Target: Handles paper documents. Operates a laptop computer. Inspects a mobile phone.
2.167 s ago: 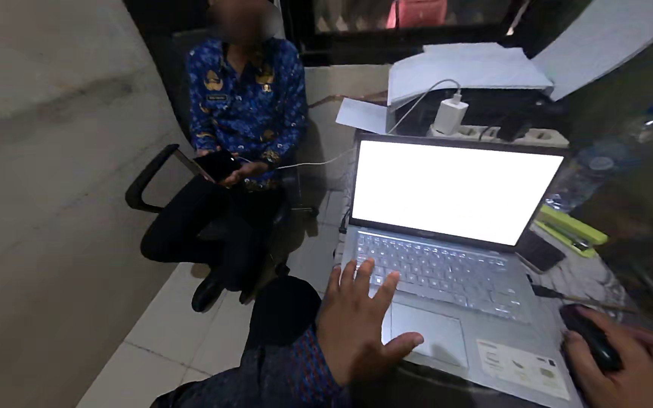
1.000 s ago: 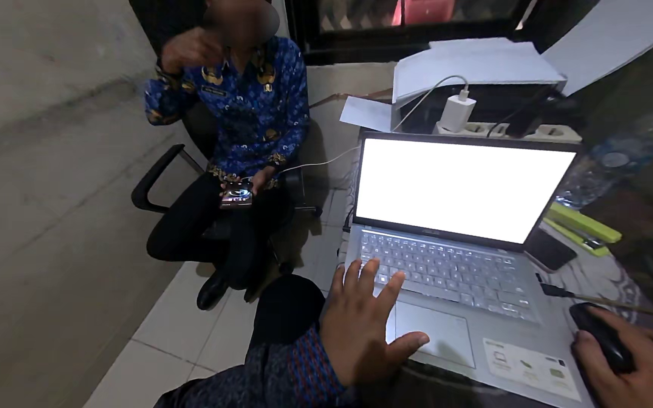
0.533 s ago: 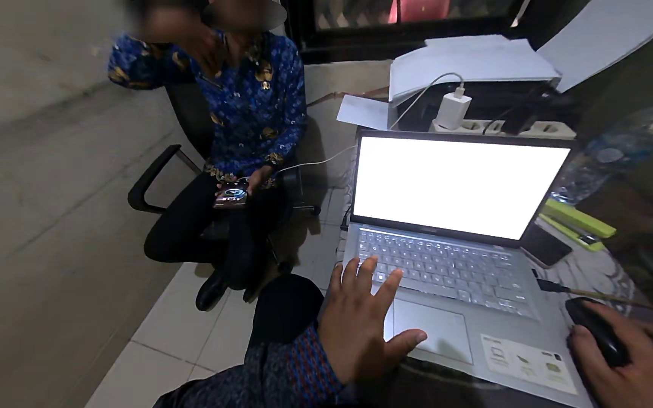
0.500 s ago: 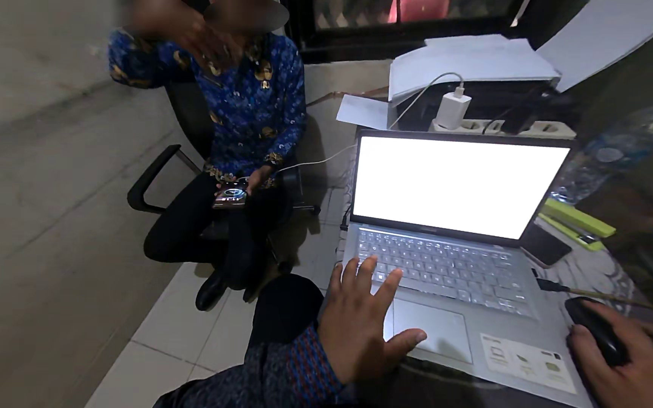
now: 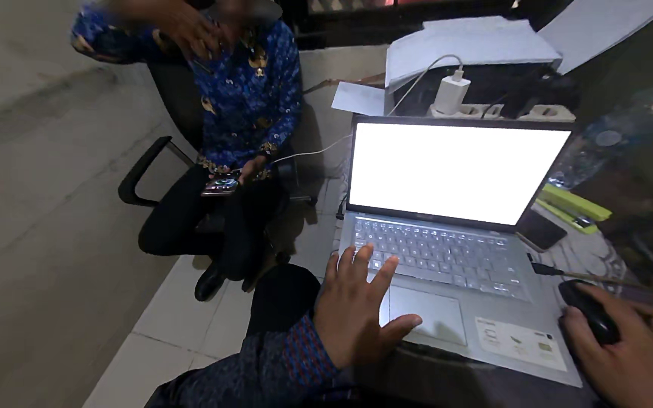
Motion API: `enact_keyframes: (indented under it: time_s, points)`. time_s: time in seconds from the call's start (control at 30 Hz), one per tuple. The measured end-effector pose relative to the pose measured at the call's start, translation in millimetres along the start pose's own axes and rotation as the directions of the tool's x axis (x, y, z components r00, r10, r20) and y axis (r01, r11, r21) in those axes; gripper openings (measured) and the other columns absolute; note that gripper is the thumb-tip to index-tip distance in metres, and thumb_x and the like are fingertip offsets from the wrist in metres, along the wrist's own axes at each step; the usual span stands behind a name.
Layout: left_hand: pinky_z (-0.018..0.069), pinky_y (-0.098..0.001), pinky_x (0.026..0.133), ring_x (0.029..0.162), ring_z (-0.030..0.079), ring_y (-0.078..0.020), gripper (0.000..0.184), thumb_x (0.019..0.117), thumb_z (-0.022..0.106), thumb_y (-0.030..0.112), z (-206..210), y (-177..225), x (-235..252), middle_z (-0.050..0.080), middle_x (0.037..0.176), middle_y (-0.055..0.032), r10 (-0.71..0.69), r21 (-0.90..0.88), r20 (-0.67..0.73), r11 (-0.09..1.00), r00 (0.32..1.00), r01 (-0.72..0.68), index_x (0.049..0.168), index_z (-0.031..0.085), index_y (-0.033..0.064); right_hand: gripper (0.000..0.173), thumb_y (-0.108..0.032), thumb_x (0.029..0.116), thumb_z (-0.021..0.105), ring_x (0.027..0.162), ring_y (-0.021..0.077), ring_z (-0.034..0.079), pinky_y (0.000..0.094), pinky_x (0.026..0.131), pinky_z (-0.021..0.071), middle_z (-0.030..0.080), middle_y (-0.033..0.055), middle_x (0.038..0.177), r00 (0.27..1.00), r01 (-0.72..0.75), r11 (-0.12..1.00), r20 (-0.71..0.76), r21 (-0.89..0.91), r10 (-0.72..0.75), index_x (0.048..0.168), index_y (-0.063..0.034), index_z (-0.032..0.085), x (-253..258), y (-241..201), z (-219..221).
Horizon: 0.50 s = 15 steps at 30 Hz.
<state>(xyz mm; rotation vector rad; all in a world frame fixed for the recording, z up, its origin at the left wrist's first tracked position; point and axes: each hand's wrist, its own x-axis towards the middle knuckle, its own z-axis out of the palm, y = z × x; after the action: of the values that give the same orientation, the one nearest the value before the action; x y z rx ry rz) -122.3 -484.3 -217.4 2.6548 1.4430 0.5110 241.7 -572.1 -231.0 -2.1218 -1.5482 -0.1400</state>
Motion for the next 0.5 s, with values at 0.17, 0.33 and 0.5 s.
enact_keyframes:
  time_s: [0.17, 0.33, 0.5]
  points:
    - [0.0368, -0.0651, 0.112, 0.143, 0.043, -0.0389, 0.088, 0.0849, 0.042, 0.088, 1.3, -0.2, 0.3, 0.046, 0.155, -0.0162, 0.0, -0.028, -0.012, 1.0, 1.0, 0.0, 0.153, 0.048, 0.032, 0.051, -0.043, 0.0921, 0.055, 0.115, 0.0565, 0.056, 0.0711, 0.092, 0.0446, 0.058, 0.0353, 0.127, 0.996, 0.003, 1.0, -0.093, -0.02, -0.005, 0.131, -0.0129, 0.068, 1.1, 1.2, 6.4]
    - [0.0364, -0.0648, 0.112, 0.143, 0.042, -0.0388, 0.089, 0.086, 0.036, 0.088, 2.8, -2.4, -0.7, 0.045, 0.156, -0.016, 0.015, -0.022, -0.011, 1.0, 1.0, -0.015, 0.154, 0.046, 0.0322, 0.051, -0.046, 0.0914, 0.055, 0.113, 0.0548, 0.057, 0.0701, 0.09, 0.0457, 0.058, 0.0332, 0.126, 0.995, -0.019, 1.0, -0.1, -0.023, 0.017, 0.13, -0.0162, 0.069, 0.8, 1.0, 8.7]
    - [0.037, -0.0649, 0.112, 0.142, 0.043, -0.0391, 0.088, 0.0864, 0.036, 0.088, 4.4, -3.5, -0.4, 0.047, 0.154, -0.0167, 0.026, -0.011, -0.045, 1.0, 0.999, -0.026, 0.153, 0.047, 0.0318, 0.05, -0.045, 0.0909, 0.056, 0.111, 0.0547, 0.058, 0.0702, 0.089, 0.0464, 0.059, 0.0326, 0.125, 0.994, -0.011, 1.0, -0.109, -0.021, 0.009, 0.129, -0.0156, 0.07, 2.9, -0.8, 8.3]
